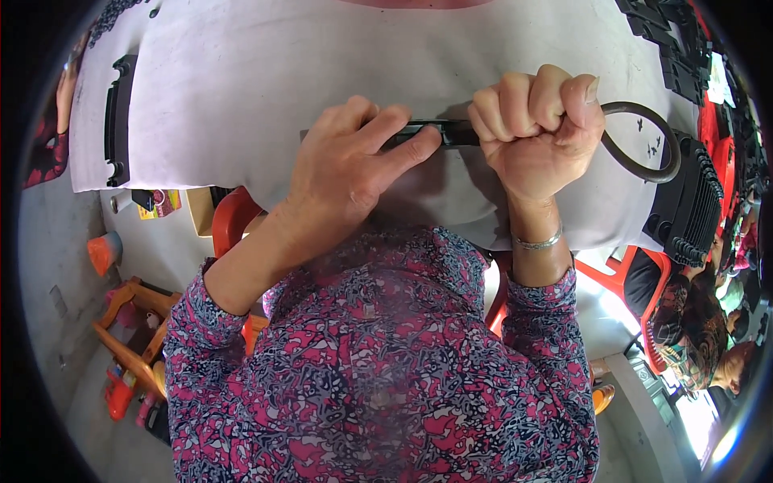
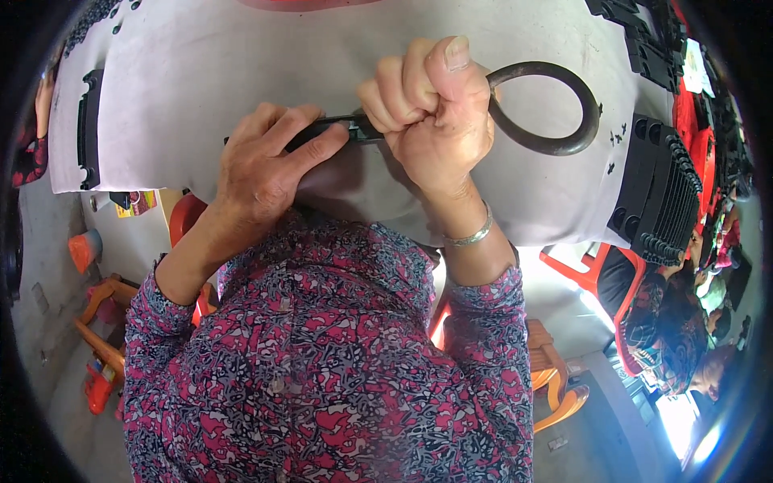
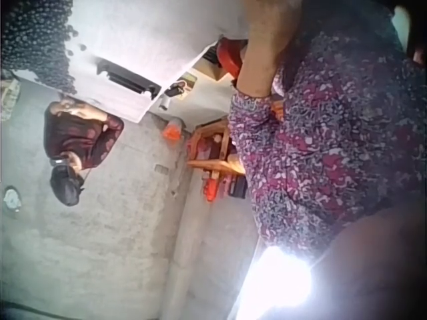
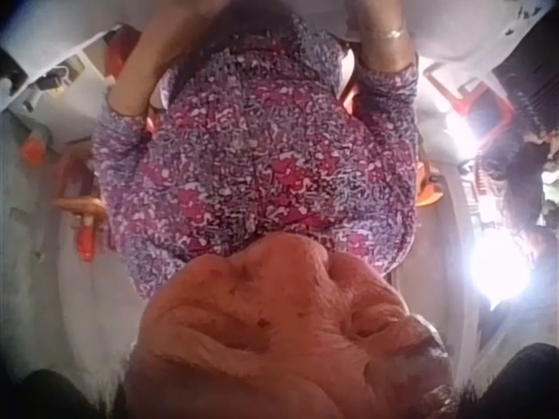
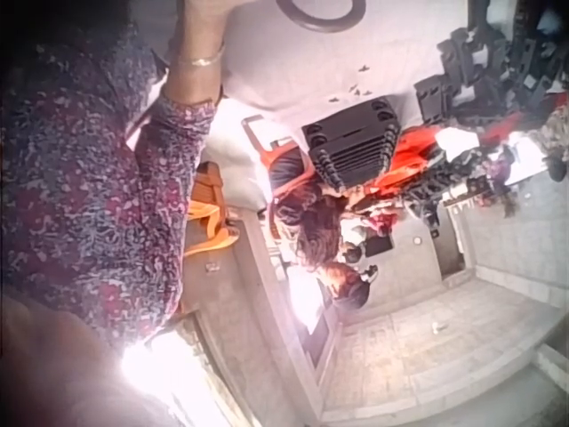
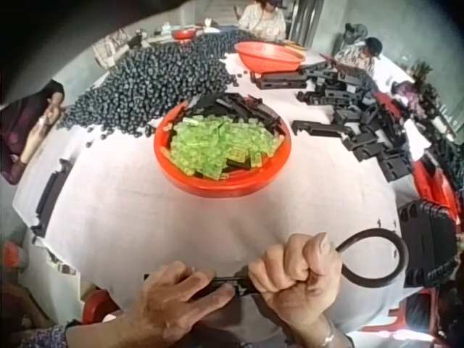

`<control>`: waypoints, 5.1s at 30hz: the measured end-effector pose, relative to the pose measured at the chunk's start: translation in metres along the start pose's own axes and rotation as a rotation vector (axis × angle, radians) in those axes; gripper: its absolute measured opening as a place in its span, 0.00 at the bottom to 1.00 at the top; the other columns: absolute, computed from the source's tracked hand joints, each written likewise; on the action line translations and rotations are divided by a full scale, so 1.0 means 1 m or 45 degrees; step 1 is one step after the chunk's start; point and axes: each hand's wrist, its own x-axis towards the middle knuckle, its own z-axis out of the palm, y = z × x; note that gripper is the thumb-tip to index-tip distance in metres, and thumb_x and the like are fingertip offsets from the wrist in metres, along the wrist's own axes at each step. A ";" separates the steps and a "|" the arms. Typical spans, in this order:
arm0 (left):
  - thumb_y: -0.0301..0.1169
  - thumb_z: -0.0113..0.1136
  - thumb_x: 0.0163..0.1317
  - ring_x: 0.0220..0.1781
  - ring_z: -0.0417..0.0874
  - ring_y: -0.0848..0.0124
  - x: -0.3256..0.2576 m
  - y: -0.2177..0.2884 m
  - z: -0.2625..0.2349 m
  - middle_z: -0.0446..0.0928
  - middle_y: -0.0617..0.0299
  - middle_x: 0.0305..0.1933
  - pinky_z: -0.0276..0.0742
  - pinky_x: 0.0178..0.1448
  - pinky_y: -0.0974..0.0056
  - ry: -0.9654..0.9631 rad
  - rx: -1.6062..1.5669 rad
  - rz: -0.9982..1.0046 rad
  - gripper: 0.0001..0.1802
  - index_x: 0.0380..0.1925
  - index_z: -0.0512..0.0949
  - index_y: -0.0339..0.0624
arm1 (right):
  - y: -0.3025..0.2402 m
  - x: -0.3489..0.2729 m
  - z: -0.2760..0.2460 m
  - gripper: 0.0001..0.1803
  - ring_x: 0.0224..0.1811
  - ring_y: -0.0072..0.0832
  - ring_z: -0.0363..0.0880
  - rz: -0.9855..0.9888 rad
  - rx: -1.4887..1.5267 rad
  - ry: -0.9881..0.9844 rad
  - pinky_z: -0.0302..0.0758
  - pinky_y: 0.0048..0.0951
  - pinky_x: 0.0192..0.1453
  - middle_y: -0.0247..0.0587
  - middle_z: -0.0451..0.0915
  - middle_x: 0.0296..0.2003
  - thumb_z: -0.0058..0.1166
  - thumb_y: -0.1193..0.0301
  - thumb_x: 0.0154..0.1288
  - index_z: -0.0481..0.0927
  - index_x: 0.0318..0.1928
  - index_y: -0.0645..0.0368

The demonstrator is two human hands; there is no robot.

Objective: The person assembles plastic toner cartridge components by hand, using a circular assembly tool and a hook tool to combine plastic cartridge housings, springs, screws, and small gears.

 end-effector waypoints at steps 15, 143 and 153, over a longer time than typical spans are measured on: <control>0.29 0.57 0.51 0.41 0.72 0.65 0.001 0.001 -0.001 0.72 0.65 0.44 0.70 0.43 0.60 -0.008 -0.001 0.002 0.22 0.49 0.82 0.52 | -0.001 0.002 -0.007 0.29 0.17 0.18 0.41 0.034 0.089 -0.109 0.44 0.26 0.21 0.25 0.48 0.15 0.38 0.52 0.79 0.54 0.19 0.50; 0.23 0.71 0.44 0.45 0.78 0.54 -0.007 0.002 -0.031 0.73 0.56 0.46 0.74 0.46 0.53 0.117 -0.383 -0.346 0.23 0.43 0.79 0.45 | -0.021 0.014 0.005 0.29 0.20 0.23 0.47 0.136 0.210 -0.298 0.47 0.29 0.25 0.28 0.54 0.16 0.34 0.51 0.77 0.62 0.19 0.52; 0.22 0.65 0.47 0.44 0.79 0.58 -0.006 0.001 -0.014 0.77 0.60 0.43 0.73 0.52 0.54 0.115 -0.175 -0.112 0.17 0.40 0.81 0.47 | -0.014 0.011 0.000 0.29 0.19 0.23 0.47 0.160 0.314 -0.271 0.46 0.30 0.25 0.27 0.54 0.16 0.35 0.49 0.76 0.60 0.18 0.51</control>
